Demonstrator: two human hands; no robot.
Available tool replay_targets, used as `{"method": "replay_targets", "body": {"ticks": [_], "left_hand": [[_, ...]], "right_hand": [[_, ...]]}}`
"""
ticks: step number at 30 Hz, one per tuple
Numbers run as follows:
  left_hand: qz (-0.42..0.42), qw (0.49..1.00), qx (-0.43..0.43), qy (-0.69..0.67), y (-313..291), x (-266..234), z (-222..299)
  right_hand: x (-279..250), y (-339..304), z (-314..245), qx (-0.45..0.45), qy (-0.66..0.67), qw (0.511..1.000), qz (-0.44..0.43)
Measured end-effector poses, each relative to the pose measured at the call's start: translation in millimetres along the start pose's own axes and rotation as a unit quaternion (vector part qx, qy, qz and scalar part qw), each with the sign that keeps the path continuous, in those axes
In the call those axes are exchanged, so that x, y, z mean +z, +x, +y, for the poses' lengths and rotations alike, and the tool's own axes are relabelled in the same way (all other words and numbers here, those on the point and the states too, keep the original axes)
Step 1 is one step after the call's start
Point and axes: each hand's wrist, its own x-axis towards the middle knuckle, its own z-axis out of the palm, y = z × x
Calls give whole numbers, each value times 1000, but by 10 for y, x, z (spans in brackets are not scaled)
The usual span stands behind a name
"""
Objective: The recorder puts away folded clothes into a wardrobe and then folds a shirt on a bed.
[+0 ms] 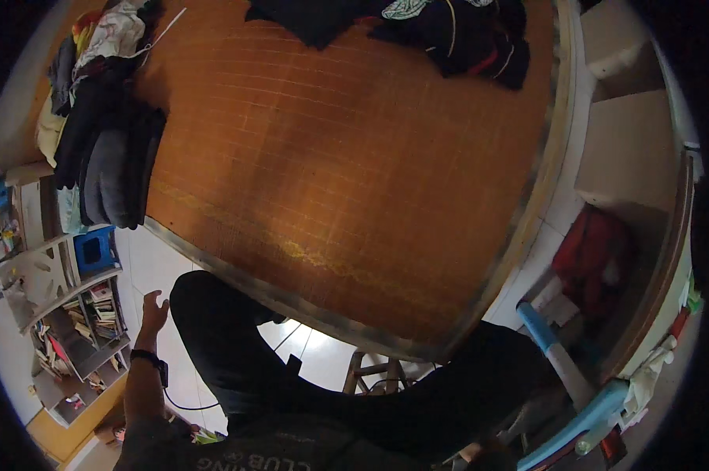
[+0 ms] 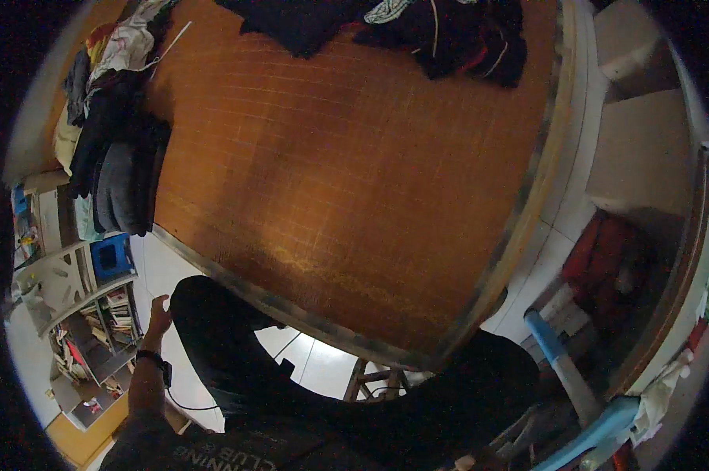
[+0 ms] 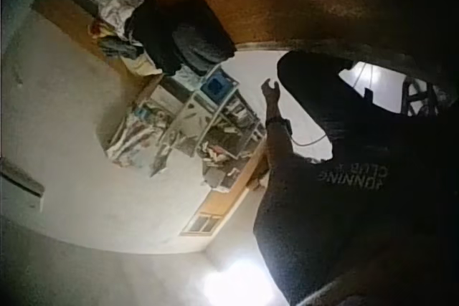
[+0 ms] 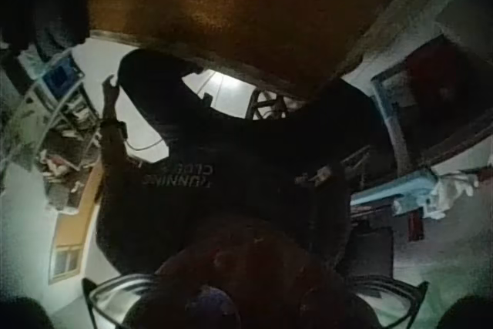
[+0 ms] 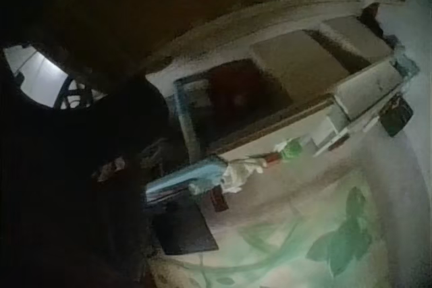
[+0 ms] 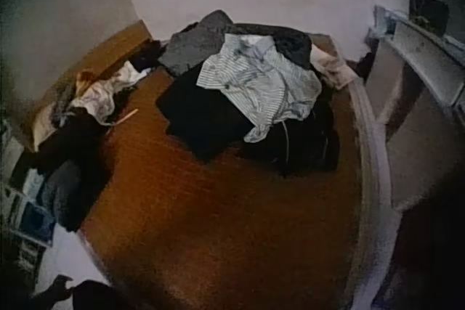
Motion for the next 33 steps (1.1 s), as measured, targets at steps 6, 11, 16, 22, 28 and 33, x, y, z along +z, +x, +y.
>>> {"method": "replay_targets", "body": {"ticks": [6,11,16,22,28,33], "left_hand": [[17,1000,7,0,-43,-61,-152],[8,999,-28,-14,12,-73,-209],[50,998,1,-25,142,-262,-316],[108,993,32,-46,252,-395,-463],[174,976,70,-109,318,-682,-183],[277,937,147,-151,382,-1657,517]], "right_hand": [[61,-197,129,-1,10,1000,8],[-57,-487,241,0,5,1000,25],[-79,-730,275,-9,7,999,38],[-71,-883,270,-33,21,997,66],[-326,-1020,80,-85,-23,991,104],[-1034,-1172,-63,-223,-98,958,148]]}}
